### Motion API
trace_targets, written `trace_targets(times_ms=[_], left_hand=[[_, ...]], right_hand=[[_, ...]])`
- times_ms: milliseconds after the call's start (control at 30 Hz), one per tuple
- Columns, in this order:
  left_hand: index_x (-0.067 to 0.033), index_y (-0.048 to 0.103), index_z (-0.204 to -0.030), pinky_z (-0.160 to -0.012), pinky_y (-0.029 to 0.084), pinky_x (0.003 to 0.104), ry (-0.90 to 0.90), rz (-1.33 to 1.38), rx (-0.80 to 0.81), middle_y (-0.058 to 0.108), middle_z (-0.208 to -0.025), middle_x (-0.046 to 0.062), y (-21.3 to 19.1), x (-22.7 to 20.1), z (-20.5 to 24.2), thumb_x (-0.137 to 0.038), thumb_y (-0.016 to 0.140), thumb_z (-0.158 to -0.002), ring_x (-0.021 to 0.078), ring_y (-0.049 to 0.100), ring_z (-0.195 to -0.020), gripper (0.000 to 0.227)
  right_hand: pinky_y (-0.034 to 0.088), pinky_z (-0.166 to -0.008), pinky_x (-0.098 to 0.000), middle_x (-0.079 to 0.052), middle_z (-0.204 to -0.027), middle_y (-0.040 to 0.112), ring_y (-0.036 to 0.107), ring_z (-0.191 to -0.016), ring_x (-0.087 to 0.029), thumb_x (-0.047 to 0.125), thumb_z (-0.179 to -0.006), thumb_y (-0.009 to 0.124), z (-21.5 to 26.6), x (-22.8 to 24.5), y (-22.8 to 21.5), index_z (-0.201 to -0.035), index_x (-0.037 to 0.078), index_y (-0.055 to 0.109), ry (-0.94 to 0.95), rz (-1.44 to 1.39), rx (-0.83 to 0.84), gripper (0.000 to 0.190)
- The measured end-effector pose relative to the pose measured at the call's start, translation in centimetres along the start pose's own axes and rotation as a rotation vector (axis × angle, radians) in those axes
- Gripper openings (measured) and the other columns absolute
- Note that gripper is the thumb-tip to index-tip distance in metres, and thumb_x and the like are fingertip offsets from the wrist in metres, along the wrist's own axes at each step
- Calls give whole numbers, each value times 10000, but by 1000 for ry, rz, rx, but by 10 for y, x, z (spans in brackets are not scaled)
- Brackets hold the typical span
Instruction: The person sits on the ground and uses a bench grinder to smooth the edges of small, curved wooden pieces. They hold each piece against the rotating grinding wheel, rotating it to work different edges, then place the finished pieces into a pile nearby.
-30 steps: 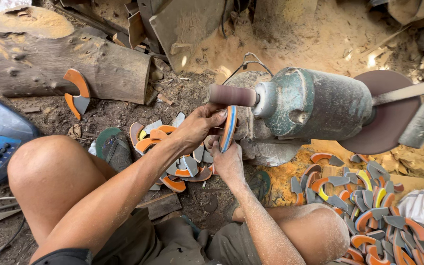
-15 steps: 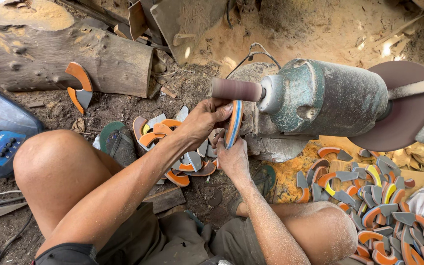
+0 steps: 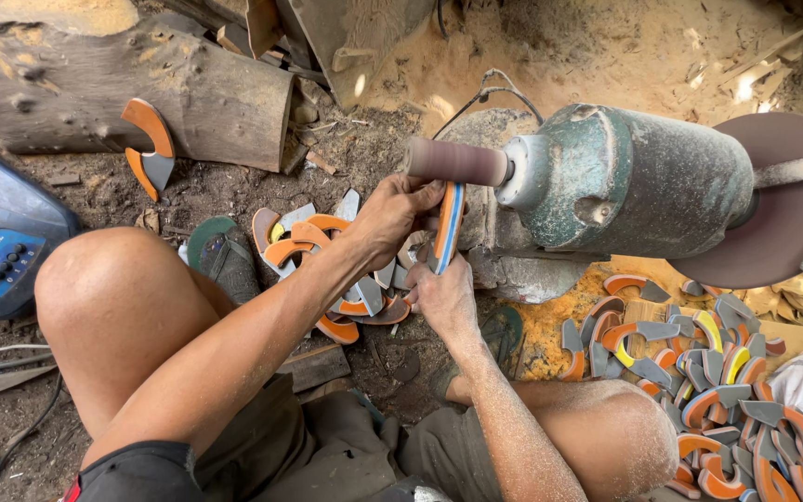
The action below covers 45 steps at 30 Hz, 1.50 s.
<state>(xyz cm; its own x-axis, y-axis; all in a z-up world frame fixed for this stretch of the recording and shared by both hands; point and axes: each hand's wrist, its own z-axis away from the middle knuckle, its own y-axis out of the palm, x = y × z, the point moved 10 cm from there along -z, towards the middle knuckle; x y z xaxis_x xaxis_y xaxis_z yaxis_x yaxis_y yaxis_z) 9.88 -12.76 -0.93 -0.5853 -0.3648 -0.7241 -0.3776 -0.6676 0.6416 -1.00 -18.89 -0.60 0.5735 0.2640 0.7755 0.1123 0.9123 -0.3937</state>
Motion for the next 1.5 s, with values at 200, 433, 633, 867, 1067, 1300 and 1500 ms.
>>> trace_targets(times_ms=[200, 433, 633, 867, 1067, 1300, 1500], left_hand=[[34, 695, -933, -429, 475, 273, 25, 130, -59, 711, -771, 133, -7, -1, -16, -66, 599, -975, 130, 558, -522, 145], [-19, 633, -903, -316, 443, 276, 64, 210, -149, 623, -636, 80, -18, -6, -43, -161, 656, -964, 147, 559, -422, 156], [-15, 628, -1093, -424, 517, 262, 41, 395, -174, 664, -754, 60, -22, -6, -64, -201, 678, -1004, 128, 621, -537, 212], [54, 553, -1255, -622, 638, 322, -7, 404, -185, 696, -909, 149, -24, -8, -79, -168, 633, -979, 195, 704, -690, 363], [59, 550, -1279, -621, 641, 316, 5, 404, -184, 688, -895, 142, -20, -11, -79, -163, 630, -980, 193, 692, -682, 381], [-38, 622, -1038, -424, 525, 239, 17, 301, -186, 641, -721, 25, -18, 0, -44, -193, 661, -1000, 106, 603, -530, 165], [39, 667, -983, -459, 537, 255, -39, 197, -140, 720, -803, 141, -7, 2, -22, -39, 593, -984, 146, 640, -566, 108]], right_hand=[[521, -481, -355, -136, -788, 579, 588, -574, -173, 48, -844, 498, -10, 21, -13, -1109, 22, 515, -148, 1, -71, 267], [489, -593, -449, -196, -912, 594, 632, -775, -287, -92, -795, 596, -11, 73, -8, -723, -54, 564, -875, 699, -280, 87], [482, -593, -479, -208, -814, 591, 641, -760, -341, -132, -718, 621, -25, 84, -11, -707, -54, 610, -917, 710, -307, 79], [473, -577, -462, -184, -771, 595, 636, -710, -321, -124, -797, 599, -58, 74, -22, -725, -40, 611, -639, 517, -235, 111], [463, -528, -390, -124, -781, 606, 646, -698, -208, -104, -826, 570, -55, 72, -12, -750, -24, 619, -775, 727, -264, 121], [490, -700, -448, -102, -831, 540, 558, -724, -237, 99, -899, 515, -35, 38, -22, -948, -10, 564, -523, 140, -220, 129], [459, -605, -400, -79, -713, 502, 511, -608, -198, 120, -854, 495, -17, 29, -17, -995, -22, 559, -381, -13, -204, 210]])
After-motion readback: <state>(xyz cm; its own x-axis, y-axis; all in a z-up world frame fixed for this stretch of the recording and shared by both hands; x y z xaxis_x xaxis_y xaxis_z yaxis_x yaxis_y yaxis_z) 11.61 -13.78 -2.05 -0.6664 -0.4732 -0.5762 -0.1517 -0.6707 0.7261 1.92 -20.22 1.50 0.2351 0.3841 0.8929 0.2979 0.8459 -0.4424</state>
